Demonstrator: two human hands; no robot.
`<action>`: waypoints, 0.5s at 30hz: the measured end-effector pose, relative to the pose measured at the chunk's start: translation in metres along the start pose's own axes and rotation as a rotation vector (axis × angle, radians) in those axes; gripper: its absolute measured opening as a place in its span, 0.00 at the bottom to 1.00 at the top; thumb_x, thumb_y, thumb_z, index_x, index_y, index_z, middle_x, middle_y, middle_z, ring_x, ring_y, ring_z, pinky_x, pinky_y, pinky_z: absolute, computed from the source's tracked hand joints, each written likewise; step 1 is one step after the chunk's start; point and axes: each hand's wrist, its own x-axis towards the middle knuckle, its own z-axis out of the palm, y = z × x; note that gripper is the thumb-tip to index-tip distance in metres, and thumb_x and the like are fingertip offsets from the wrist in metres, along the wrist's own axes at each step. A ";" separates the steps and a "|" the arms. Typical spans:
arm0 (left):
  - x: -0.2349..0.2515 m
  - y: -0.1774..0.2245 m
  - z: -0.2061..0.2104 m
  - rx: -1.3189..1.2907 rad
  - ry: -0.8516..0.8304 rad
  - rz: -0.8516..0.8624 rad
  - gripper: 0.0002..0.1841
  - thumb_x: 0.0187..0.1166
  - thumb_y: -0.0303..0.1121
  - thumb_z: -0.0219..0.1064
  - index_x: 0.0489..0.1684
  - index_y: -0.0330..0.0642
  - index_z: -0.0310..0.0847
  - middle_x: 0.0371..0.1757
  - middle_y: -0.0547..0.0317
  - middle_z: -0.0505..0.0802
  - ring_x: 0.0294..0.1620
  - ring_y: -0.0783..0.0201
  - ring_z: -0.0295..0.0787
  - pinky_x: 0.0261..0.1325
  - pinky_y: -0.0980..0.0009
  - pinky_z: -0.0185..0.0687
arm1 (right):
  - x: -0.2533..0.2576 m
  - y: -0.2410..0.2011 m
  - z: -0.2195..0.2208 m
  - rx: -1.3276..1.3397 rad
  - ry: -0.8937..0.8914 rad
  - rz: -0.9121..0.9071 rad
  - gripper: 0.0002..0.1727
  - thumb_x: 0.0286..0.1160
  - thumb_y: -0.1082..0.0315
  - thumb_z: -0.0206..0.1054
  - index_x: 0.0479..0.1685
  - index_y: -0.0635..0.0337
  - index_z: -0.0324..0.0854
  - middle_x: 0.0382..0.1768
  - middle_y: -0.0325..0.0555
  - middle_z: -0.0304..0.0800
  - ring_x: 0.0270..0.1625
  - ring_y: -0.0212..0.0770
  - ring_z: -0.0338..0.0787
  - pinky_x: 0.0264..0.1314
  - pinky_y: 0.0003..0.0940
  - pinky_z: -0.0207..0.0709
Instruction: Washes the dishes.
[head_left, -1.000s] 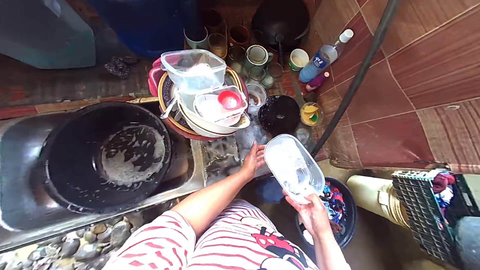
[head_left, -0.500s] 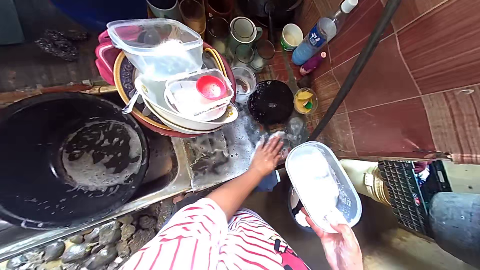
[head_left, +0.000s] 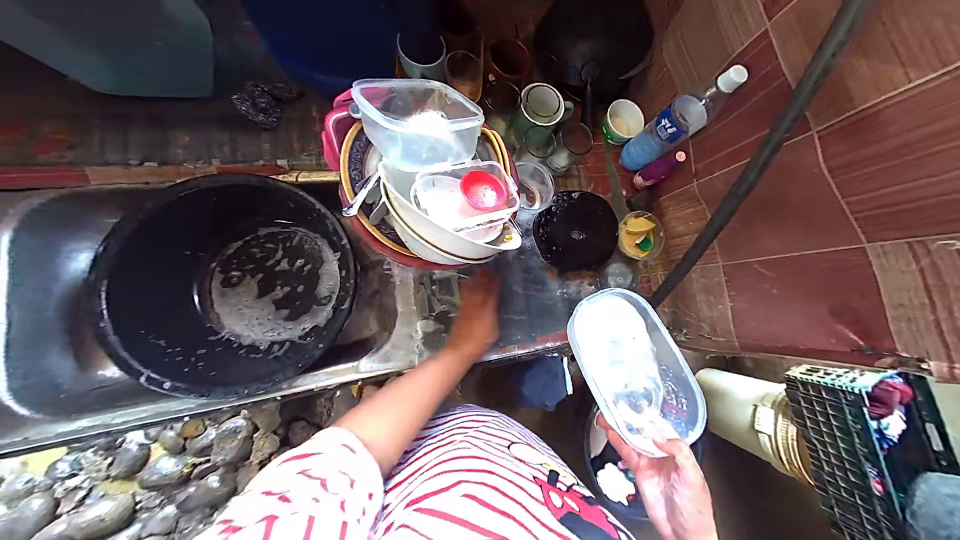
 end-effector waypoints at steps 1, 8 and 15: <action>0.014 0.016 0.013 -0.049 -0.120 0.064 0.32 0.79 0.22 0.57 0.88 0.30 0.61 0.90 0.36 0.65 0.93 0.40 0.53 0.93 0.40 0.41 | 0.001 0.001 0.005 -0.031 0.013 -0.009 0.22 0.71 0.64 0.62 0.64 0.63 0.72 0.54 0.62 0.93 0.51 0.60 0.97 0.50 0.54 0.93; 0.077 -0.006 0.043 0.149 -0.051 0.098 0.31 0.90 0.54 0.51 0.91 0.55 0.64 0.92 0.55 0.67 0.93 0.51 0.57 0.91 0.40 0.45 | 0.015 0.009 0.049 -0.417 0.080 -0.102 0.32 0.75 0.70 0.52 0.81 0.65 0.51 0.59 0.51 0.86 0.49 0.43 0.95 0.51 0.41 0.93; 0.039 -0.043 -0.017 0.088 -0.057 -0.145 0.24 0.87 0.42 0.57 0.77 0.41 0.79 0.76 0.44 0.85 0.80 0.45 0.76 0.83 0.45 0.63 | 0.027 0.030 0.098 -0.636 -0.078 0.012 0.35 0.80 0.70 0.59 0.85 0.67 0.49 0.63 0.60 0.81 0.54 0.46 0.91 0.53 0.41 0.90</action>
